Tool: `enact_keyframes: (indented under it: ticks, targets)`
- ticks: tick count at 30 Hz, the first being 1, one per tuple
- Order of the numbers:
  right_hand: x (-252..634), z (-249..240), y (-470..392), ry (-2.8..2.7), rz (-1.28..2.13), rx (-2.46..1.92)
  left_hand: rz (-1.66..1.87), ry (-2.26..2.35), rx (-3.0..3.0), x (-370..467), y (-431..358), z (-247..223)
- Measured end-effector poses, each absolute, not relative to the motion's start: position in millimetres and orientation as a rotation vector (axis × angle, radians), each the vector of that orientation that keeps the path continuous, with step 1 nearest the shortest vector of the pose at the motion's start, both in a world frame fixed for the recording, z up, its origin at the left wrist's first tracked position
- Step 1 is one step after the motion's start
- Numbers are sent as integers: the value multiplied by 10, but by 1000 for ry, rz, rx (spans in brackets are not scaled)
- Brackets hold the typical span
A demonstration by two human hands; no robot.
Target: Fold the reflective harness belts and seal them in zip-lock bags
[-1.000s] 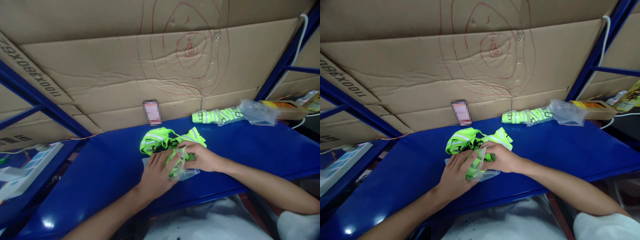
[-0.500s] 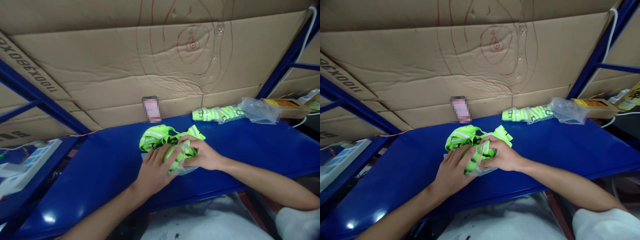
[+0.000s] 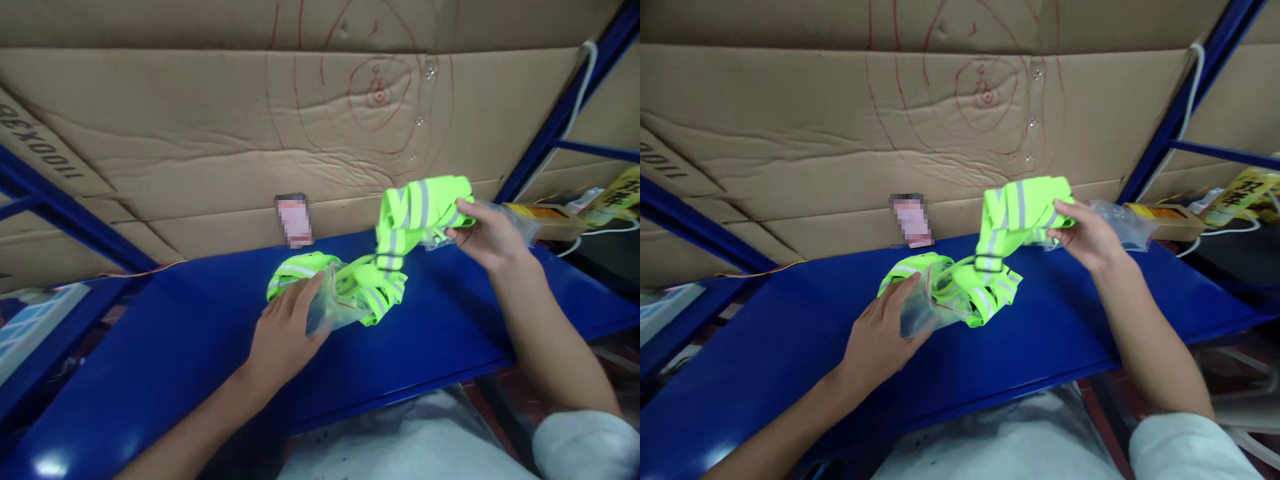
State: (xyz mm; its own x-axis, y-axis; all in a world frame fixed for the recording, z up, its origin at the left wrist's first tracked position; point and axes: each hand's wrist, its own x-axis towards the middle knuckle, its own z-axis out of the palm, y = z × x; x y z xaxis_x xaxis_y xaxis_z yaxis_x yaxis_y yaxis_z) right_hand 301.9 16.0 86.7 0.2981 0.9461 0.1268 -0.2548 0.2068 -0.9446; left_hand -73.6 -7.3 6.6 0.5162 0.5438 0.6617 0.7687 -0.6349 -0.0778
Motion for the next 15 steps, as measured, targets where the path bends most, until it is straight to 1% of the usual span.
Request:
enact_keyframes:
  ticks: [4, 8, 12, 15]
  targets:
    - [3723, 978, 188, -700, 747, -1047, -862, -1054, -2409, -726, -116, 26]
    - [4326, 887, 201, -584, 477, -1119, -875, -1029, -2390, -714, -137, -4]
    - [4690, 765, 274, -535, 97, -1300, -879, -1025, -2410, -704, -152, 0]
    - [4817, 691, 363, -527, -25, -1418, -860, -1010, -2405, -699, -151, 8]
